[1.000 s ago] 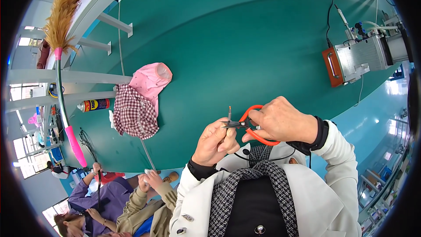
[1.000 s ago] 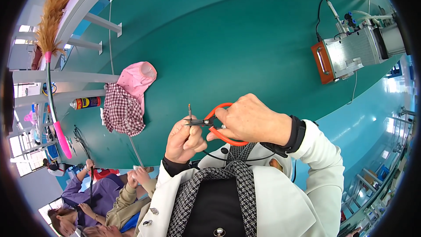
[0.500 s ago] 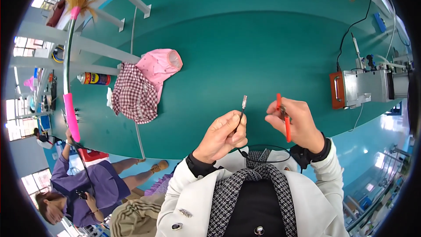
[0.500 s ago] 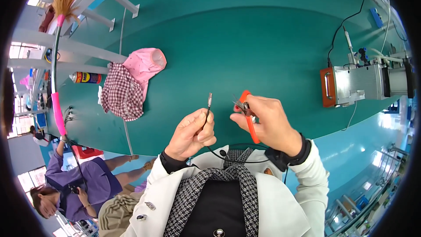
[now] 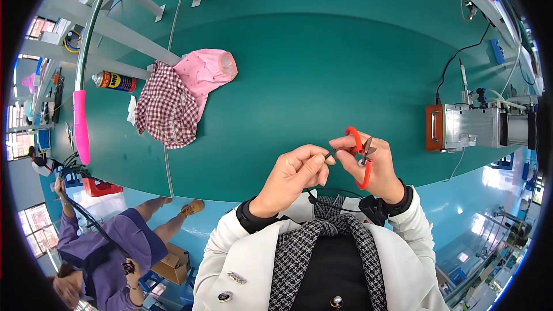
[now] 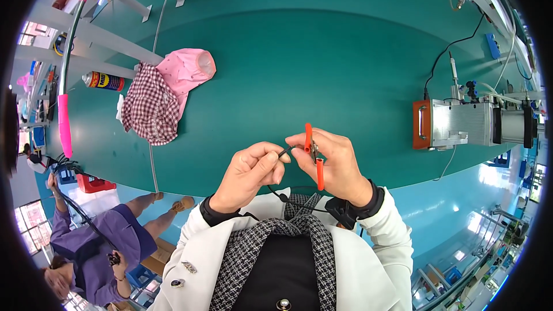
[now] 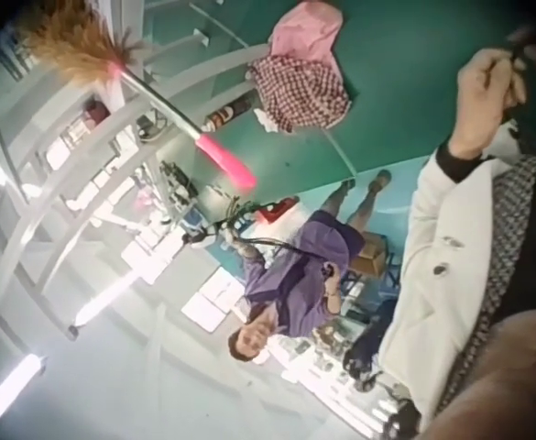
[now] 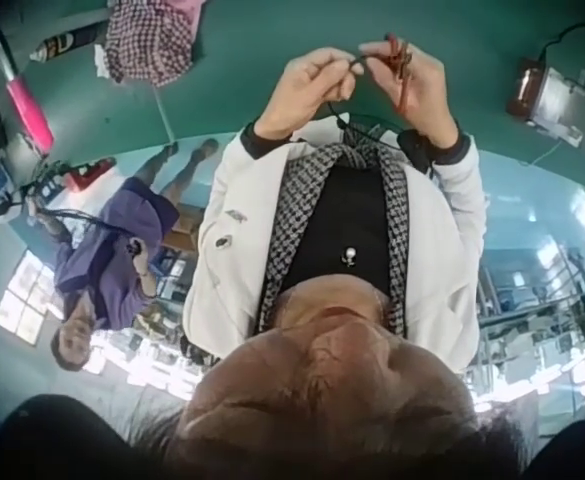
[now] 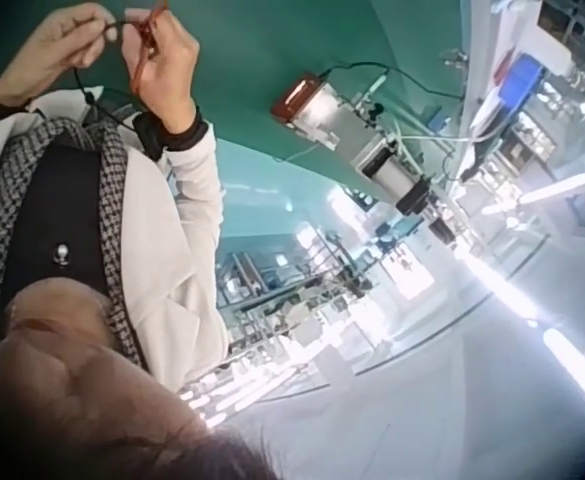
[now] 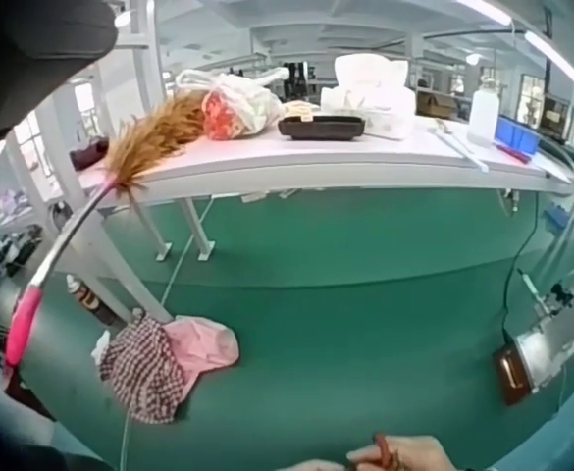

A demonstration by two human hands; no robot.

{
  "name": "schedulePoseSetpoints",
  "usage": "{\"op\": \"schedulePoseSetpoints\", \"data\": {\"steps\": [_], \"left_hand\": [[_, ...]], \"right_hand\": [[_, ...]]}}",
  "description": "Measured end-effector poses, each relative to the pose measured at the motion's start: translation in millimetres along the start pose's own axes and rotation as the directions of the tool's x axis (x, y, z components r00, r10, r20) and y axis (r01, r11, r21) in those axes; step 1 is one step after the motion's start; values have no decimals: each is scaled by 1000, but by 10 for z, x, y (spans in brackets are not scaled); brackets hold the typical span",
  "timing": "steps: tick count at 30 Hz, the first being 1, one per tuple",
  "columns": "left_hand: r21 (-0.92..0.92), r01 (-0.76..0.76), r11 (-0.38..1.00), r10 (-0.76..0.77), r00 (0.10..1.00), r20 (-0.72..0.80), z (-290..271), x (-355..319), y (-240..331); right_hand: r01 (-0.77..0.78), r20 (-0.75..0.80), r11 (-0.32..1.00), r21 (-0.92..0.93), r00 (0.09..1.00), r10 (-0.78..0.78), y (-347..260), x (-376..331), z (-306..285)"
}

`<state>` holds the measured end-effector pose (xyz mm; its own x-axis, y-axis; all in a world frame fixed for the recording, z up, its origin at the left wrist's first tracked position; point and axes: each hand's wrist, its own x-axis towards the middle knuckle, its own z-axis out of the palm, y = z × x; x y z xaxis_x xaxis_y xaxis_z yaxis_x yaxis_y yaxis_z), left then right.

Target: Stripping the insulation from the ends of multiple black wires using a pair of scissors.

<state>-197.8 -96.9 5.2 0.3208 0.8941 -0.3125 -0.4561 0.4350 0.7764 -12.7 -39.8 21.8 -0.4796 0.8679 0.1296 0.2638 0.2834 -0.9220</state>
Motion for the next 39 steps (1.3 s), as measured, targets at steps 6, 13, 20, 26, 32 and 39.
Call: {"op": "schedulePoseSetpoints", "data": {"steps": [6, 13, 20, 26, 32, 39], "left_hand": [[165, -59, 985, 74, 993, -87, 73, -13, 19], [578, -186, 795, 321, 937, -139, 144, -19, 27], [753, -309, 580, 521, 852, -52, 134, -57, 35], [788, -403, 466, 655, 756, 0, 108, -20, -102], [689, -402, 603, 607, 791, -70, 244, -14, -120], [584, -345, 735, 516, 843, -150, 226, -26, 58]], "right_hand": [[32, -71, 993, -112, 997, -40, -15, 5, 43], [321, 1, 883, -343, 940, -341, -27, 124, -11], [405, 97, 840, -361, 912, -398, -4, 137, 38], [531, 225, 671, -517, 841, -492, -76, 116, 41], [501, 182, 671, -546, 853, -489, -100, 62, 67], [282, 11, 851, -443, 951, -310, -97, 131, 107]]}}
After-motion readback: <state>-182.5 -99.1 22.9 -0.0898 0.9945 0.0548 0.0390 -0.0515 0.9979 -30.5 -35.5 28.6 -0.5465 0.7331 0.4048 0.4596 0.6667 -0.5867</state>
